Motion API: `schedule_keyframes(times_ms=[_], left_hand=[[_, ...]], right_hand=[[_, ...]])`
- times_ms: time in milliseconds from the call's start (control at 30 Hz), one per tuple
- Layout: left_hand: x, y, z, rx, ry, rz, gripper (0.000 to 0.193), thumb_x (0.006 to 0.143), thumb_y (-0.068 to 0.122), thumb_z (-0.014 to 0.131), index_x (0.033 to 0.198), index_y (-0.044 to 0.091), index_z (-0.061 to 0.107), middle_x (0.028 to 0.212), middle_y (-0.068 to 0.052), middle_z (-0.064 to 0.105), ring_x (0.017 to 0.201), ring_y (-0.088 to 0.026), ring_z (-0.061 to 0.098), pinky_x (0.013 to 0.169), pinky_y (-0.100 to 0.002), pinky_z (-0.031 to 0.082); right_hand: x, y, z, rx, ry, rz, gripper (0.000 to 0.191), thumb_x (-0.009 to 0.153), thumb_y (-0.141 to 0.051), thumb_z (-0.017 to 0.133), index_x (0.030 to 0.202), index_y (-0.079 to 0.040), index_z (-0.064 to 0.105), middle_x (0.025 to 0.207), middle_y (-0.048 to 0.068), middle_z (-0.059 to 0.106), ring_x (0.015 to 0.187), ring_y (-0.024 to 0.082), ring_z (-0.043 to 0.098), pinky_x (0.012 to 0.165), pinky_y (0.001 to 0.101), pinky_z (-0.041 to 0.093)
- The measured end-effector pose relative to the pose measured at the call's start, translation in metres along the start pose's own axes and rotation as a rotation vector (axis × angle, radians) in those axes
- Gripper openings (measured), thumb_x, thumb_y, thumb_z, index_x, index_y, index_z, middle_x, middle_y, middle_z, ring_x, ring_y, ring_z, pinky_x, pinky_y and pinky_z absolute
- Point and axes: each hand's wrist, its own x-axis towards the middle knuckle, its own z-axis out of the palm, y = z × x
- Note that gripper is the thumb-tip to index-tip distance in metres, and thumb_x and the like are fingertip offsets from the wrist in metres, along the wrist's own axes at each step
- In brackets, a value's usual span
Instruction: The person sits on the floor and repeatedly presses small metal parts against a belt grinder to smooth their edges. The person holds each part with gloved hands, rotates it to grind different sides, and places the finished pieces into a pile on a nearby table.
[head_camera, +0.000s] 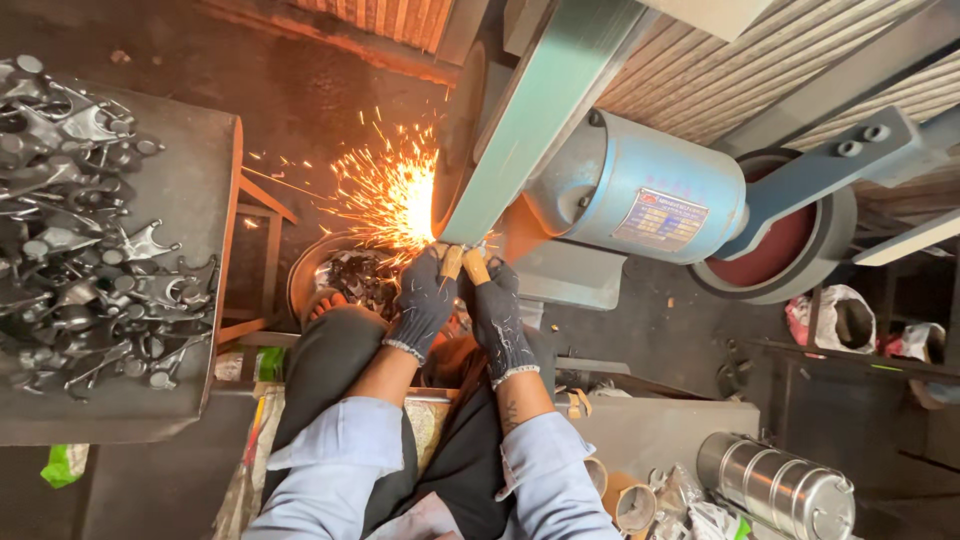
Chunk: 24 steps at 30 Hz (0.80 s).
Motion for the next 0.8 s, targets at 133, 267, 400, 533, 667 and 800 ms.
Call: schedule_keyframes(times_ms=[133, 267, 400, 533, 667, 800], left_hand=[[-0.001, 0.004, -0.001, 0.039, -0.019, 0.017, 0.028, 0.102, 0.027, 0.06, 0.107, 0.002, 0.071, 0.096, -0.015, 0.076, 0.086, -0.026, 0.074, 0.077, -0.037, 0.056], [-0.001, 0.007, -0.002, 0.145, -0.035, -0.019, 0.031, 0.101, 0.032, 0.061, 0.106, 0.004, 0.071, 0.096, -0.017, 0.075, 0.088, -0.033, 0.073, 0.076, -0.041, 0.055], [0.001, 0.006, -0.004, 0.202, -0.075, 0.035, 0.032, 0.101, 0.033, 0.06, 0.108, 0.003, 0.071, 0.098, -0.019, 0.074, 0.09, -0.037, 0.071, 0.078, -0.043, 0.055], [0.002, 0.004, -0.006, 0.216, -0.093, 0.088, 0.032, 0.1, 0.032, 0.06, 0.109, 0.003, 0.07, 0.1, -0.02, 0.074, 0.093, -0.039, 0.071, 0.079, -0.044, 0.055], [0.001, 0.008, -0.007, 0.128, -0.191, -0.005, 0.031, 0.099, 0.03, 0.058, 0.111, 0.005, 0.072, 0.1, -0.019, 0.074, 0.093, -0.036, 0.072, 0.078, -0.042, 0.056], [0.003, 0.03, -0.018, 0.084, -0.207, 0.061, 0.028, 0.101, 0.028, 0.059, 0.108, 0.004, 0.072, 0.1, -0.019, 0.075, 0.093, -0.036, 0.073, 0.08, -0.042, 0.056]], right_hand=[[-0.006, -0.005, 0.002, 0.07, 0.062, 0.06, 0.019, 0.098, -0.018, 0.069, 0.103, 0.0, 0.066, 0.083, 0.002, 0.067, 0.067, 0.009, 0.059, 0.056, 0.0238, 0.046], [-0.011, -0.01, 0.006, 0.125, 0.048, 0.032, 0.018, 0.097, -0.018, 0.068, 0.104, -0.002, 0.065, 0.085, 0.001, 0.068, 0.068, 0.008, 0.061, 0.057, 0.024, 0.047], [-0.012, -0.01, 0.004, 0.138, 0.048, 0.023, 0.017, 0.1, -0.019, 0.069, 0.101, -0.003, 0.064, 0.077, -0.001, 0.061, 0.059, 0.007, 0.053, 0.049, 0.0231, 0.04], [-0.014, -0.003, 0.0, 0.105, 0.072, 0.029, 0.015, 0.098, -0.018, 0.066, 0.102, -0.004, 0.065, 0.074, -0.002, 0.06, 0.056, 0.007, 0.051, 0.047, 0.0226, 0.037], [-0.017, -0.003, 0.003, 0.06, 0.084, 0.045, 0.013, 0.1, -0.018, 0.064, 0.097, -0.007, 0.062, 0.07, -0.001, 0.056, 0.052, 0.01, 0.048, 0.042, 0.0245, 0.036], [-0.03, -0.023, 0.017, 0.213, 0.095, 0.072, 0.017, 0.099, -0.018, 0.06, 0.109, -0.005, 0.065, 0.09, 0.003, 0.066, 0.073, 0.012, 0.062, 0.063, 0.0259, 0.053]])
